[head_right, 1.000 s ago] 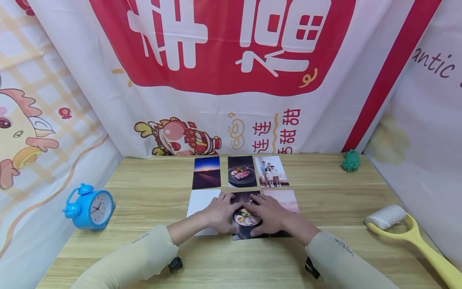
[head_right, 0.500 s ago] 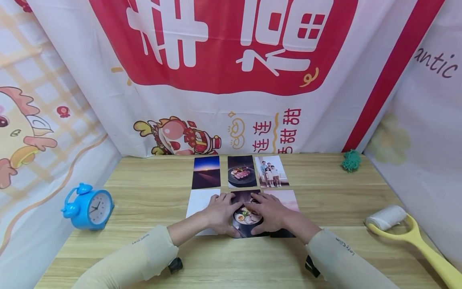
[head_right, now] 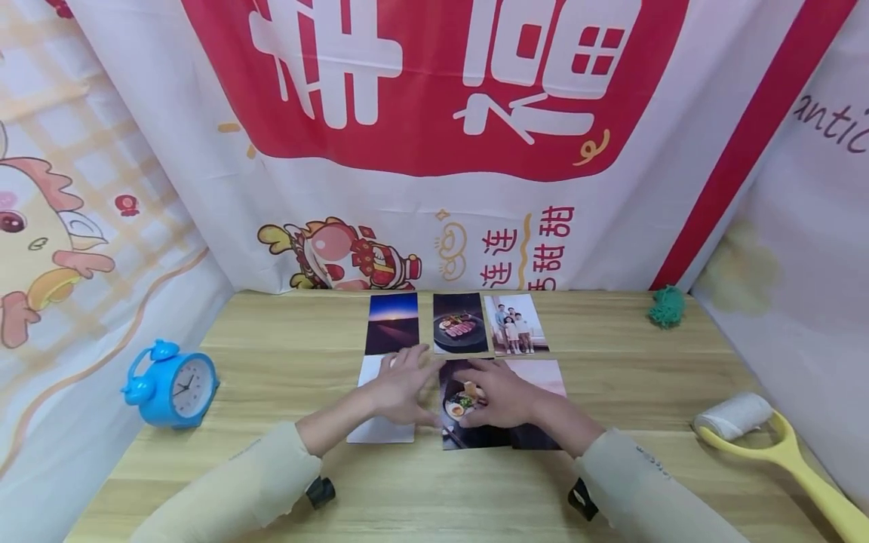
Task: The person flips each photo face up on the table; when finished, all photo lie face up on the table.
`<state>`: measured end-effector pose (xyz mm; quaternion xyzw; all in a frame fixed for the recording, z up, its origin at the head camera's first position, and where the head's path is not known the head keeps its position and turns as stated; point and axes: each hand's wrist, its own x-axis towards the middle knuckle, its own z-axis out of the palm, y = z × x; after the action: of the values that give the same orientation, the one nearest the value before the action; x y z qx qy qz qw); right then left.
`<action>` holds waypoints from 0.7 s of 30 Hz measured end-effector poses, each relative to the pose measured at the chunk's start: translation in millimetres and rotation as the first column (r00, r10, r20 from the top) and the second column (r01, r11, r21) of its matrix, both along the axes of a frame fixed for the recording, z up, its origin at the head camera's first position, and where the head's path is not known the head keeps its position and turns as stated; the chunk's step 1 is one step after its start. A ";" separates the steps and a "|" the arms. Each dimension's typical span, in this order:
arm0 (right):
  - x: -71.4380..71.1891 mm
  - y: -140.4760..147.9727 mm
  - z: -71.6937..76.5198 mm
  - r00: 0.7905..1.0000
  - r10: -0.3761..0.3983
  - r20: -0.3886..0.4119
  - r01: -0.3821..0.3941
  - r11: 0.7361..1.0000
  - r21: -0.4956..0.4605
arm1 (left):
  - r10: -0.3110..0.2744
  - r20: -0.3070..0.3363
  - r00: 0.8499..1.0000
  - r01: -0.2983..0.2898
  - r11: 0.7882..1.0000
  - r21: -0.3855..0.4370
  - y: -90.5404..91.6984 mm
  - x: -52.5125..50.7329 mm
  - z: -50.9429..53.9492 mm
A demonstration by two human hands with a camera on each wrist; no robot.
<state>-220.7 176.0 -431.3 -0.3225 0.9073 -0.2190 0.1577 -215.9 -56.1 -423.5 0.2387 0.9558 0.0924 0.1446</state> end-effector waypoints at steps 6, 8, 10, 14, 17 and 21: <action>1.2 -29.0 10.0 0.995 0.075 0.068 -0.066 0.991 -0.119 | 0.017 0.034 0.999 -0.015 0.999 -0.047 -33.7 -5.8 16.1; 1.3 -38.8 9.6 0.993 0.095 0.075 -0.084 0.987 -0.139 | 0.018 0.046 0.999 -0.016 0.999 -0.052 -44.2 -6.4 17.6; 1.5 -48.7 8.6 0.991 0.101 0.091 -0.086 0.983 -0.162 | 0.018 0.055 0.998 -0.015 0.998 -0.057 -54.4 -6.6 16.0; 4.1 -68.8 7.5 0.970 0.037 0.242 0.025 0.968 -0.249 | 0.027 0.084 0.996 -0.019 0.994 -0.103 -72.9 -5.1 9.1; 6.1 -80.8 8.3 0.901 -0.038 0.433 0.186 0.934 -0.305 | 0.019 0.128 0.992 -0.001 0.990 -0.140 -84.1 -0.5 4.2; 6.3 -91.6 10.2 0.758 -0.065 0.649 0.383 0.849 -0.363 | 0.010 0.152 0.988 0.013 0.989 -0.149 -94.9 6.1 -3.7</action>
<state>-214.5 84.4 -421.1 -0.1469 0.7560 -0.5448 0.3319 -209.7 -150.9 -427.2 0.2203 0.9460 0.0380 0.2349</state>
